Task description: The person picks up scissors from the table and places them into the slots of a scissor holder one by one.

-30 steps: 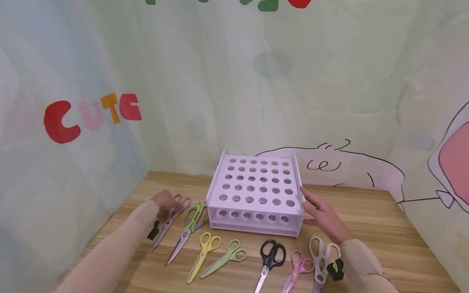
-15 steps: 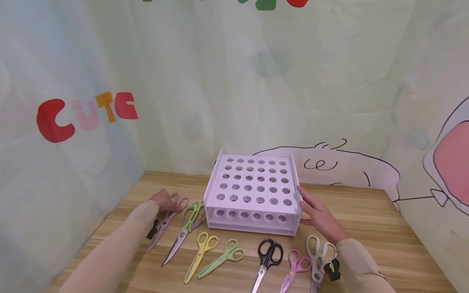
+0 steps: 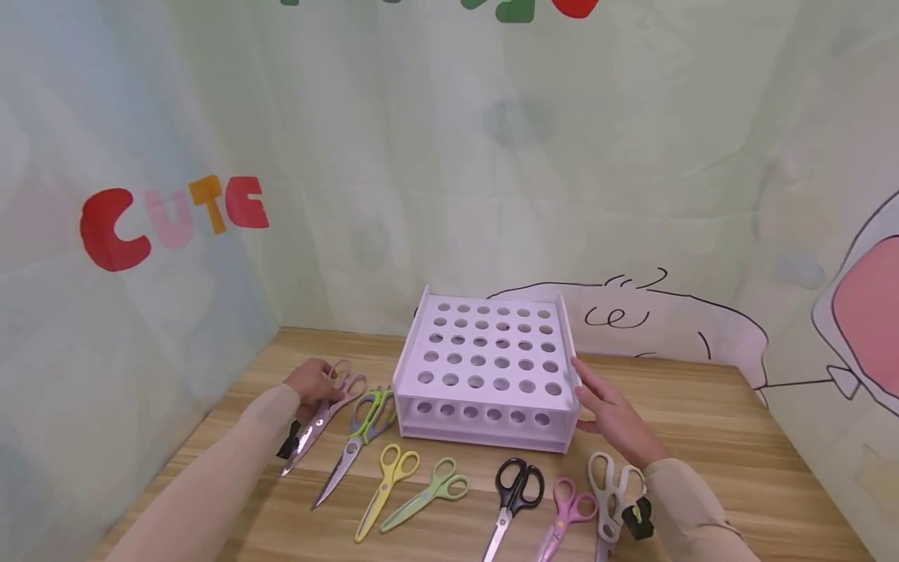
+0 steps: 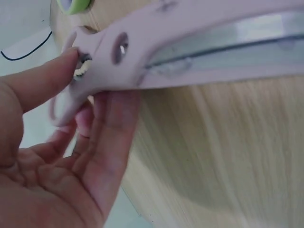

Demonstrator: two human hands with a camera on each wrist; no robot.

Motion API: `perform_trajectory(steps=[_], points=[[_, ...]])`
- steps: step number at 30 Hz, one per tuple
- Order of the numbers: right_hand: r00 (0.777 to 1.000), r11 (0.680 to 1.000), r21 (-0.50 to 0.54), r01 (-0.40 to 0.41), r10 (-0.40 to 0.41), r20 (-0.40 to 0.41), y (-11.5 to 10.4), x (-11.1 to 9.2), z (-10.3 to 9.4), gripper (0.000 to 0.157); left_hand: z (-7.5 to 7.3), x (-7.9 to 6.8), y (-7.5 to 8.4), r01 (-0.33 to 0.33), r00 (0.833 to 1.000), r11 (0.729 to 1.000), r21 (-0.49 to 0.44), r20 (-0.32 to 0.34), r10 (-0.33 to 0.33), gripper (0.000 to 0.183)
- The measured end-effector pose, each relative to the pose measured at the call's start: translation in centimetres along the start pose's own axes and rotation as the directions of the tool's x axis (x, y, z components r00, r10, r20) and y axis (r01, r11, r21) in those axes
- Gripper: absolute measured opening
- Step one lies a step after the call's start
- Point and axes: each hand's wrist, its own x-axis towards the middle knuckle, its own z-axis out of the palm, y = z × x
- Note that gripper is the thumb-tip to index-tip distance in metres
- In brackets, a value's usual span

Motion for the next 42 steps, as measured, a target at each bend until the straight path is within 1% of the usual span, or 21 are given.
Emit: perform_trajectory(steps=[2,8,10,14,16,20,22,24,29,33,37,38,42], points=[[1.000,1.000,0.002,0.002,-0.002,0.005,0.1,-0.1,0.0,0.058,0.0,0.0,0.1,-0.008,1.000,1.000,-0.003,-0.007,0.008,0.033],[1.000,1.000,-0.005,-0.019,0.019,-0.011,0.4,-0.2,0.0,0.057,0.0,-0.1,0.4,-0.047,0.999,0.999,0.018,-0.018,0.047,0.029],[1.000,1.000,-0.008,-0.021,0.021,-0.016,0.5,-0.2,0.0,0.057,-0.2,-0.1,0.6,-0.050,0.999,0.999,0.015,-0.015,0.050,0.027],[0.999,1.000,-0.005,-0.027,0.026,-0.024,0.6,-0.1,0.1,0.057,-0.5,-0.3,0.9,-0.060,0.998,0.998,-0.020,-0.013,0.060,0.026],[0.999,1.000,-0.001,-0.030,0.030,-0.025,0.6,-0.1,0.1,0.057,-0.7,-0.4,1.1,-0.059,0.998,0.997,-0.052,-0.004,0.059,0.028],[0.999,1.000,0.007,-0.028,0.028,-0.026,0.6,0.0,0.2,0.057,-1.2,-0.7,2.0,-0.080,0.996,0.990,-0.117,0.016,0.083,0.030],[0.999,1.000,0.013,-0.020,0.020,-0.027,0.6,0.0,0.2,0.057,-1.5,-0.8,2.6,-0.099,0.994,0.983,-0.155,0.020,0.103,0.030],[0.999,1.000,0.025,-0.016,0.016,-0.032,0.6,0.0,0.1,0.056,-2.0,-0.9,3.3,-0.134,0.990,0.973,-0.189,0.013,0.139,0.030],[0.999,0.999,0.039,-0.012,0.014,-0.035,0.6,0.1,0.2,0.057,-3.4,-1.6,5.3,-0.198,0.979,0.940,-0.277,-0.007,0.204,0.028],[0.999,0.998,0.056,-0.021,0.024,-0.046,0.6,0.1,0.3,0.057,-4.6,-2.1,7.1,-0.225,0.973,0.925,-0.307,-0.031,0.227,0.029],[0.998,0.997,0.070,-0.026,0.030,-0.060,0.6,0.1,0.4,0.057,-5.8,-2.5,8.8,-0.258,0.966,0.918,-0.300,-0.056,0.253,0.030],[0.998,0.997,0.073,-0.026,0.030,-0.062,0.6,0.1,0.3,0.057,-6.1,-2.6,9.3,-0.270,0.962,0.913,-0.304,-0.059,0.265,0.030],[0.997,0.997,0.075,-0.028,0.033,-0.076,0.5,0.1,0.3,0.057,-7.1,-2.8,11.3,-0.292,0.956,0.898,-0.330,-0.091,0.278,0.031]])
